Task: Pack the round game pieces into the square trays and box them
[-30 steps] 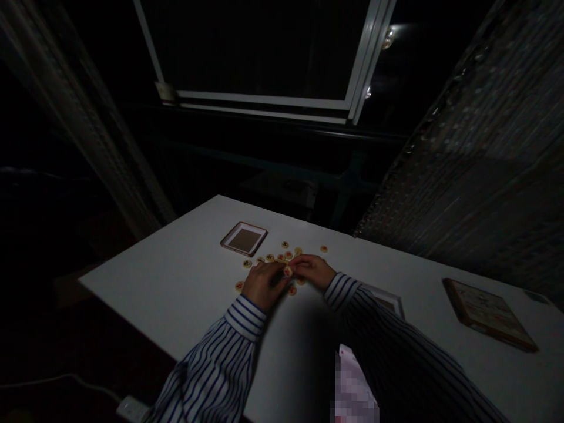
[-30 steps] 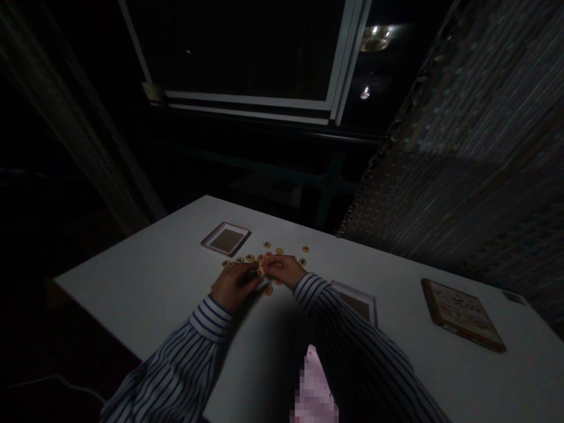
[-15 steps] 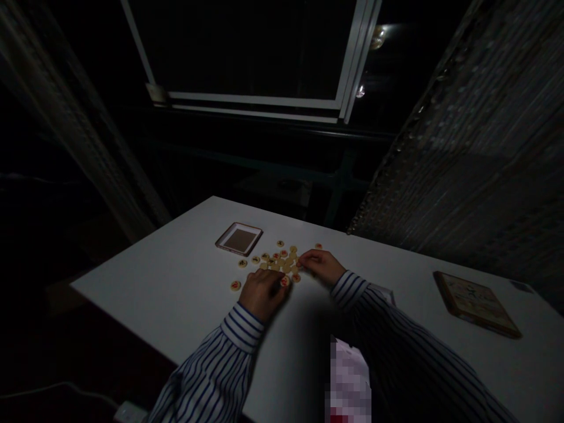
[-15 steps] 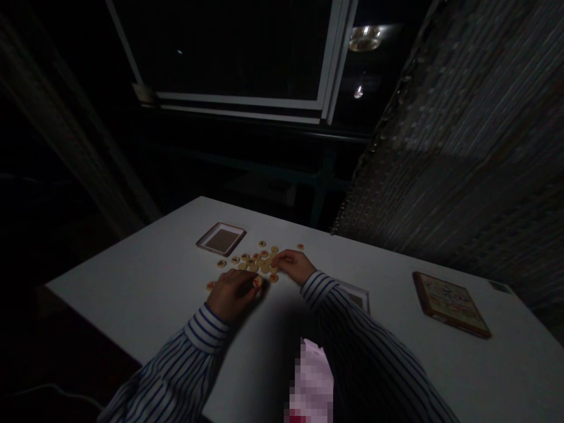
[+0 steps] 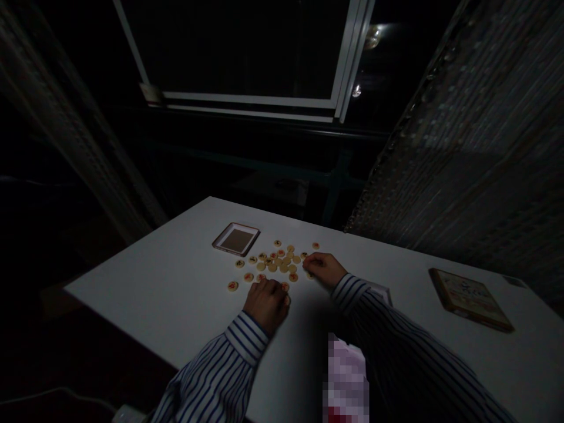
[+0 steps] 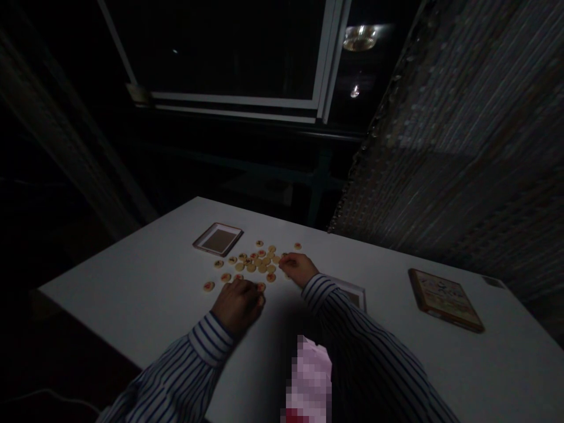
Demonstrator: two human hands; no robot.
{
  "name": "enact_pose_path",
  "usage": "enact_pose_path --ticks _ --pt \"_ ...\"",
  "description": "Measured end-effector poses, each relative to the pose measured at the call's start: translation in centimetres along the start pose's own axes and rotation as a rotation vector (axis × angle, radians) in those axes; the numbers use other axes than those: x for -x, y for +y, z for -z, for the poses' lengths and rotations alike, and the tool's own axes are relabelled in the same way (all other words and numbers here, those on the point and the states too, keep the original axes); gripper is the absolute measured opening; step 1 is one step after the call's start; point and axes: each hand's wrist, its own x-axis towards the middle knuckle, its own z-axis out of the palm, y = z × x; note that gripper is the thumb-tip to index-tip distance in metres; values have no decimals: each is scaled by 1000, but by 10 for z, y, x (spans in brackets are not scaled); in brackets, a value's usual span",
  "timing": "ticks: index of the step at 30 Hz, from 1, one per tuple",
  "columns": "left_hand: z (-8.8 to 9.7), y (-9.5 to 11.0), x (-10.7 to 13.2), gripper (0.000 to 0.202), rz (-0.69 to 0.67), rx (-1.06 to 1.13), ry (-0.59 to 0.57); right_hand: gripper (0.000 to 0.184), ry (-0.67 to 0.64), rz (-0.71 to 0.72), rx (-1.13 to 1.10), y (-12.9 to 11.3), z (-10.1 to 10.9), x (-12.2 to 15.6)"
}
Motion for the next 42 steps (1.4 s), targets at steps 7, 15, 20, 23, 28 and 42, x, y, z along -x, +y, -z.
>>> enact_pose_path --ticks 7,15,20,23,28,42 --pt "-1 -1 -1 24 -12 -21 -65 21 22 108 279 3 2 0" --pt "5 -6 -3 23 -26 2 -84 20 -26 127 649 -8 0 0" --pt "17 -11 -11 24 29 8 -78 23 -41 93 811 -11 -10 -6" --pt "21 -14 -17 24 91 -9 -74 26 -57 76 851 -13 -17 -11" --pt "20 -21 -24 28 128 -25 -84 28 -81 35 874 -17 -27 -19" --pt "11 -31 -33 29 121 74 -16 21 -78 -84 497 -9 -16 -28"
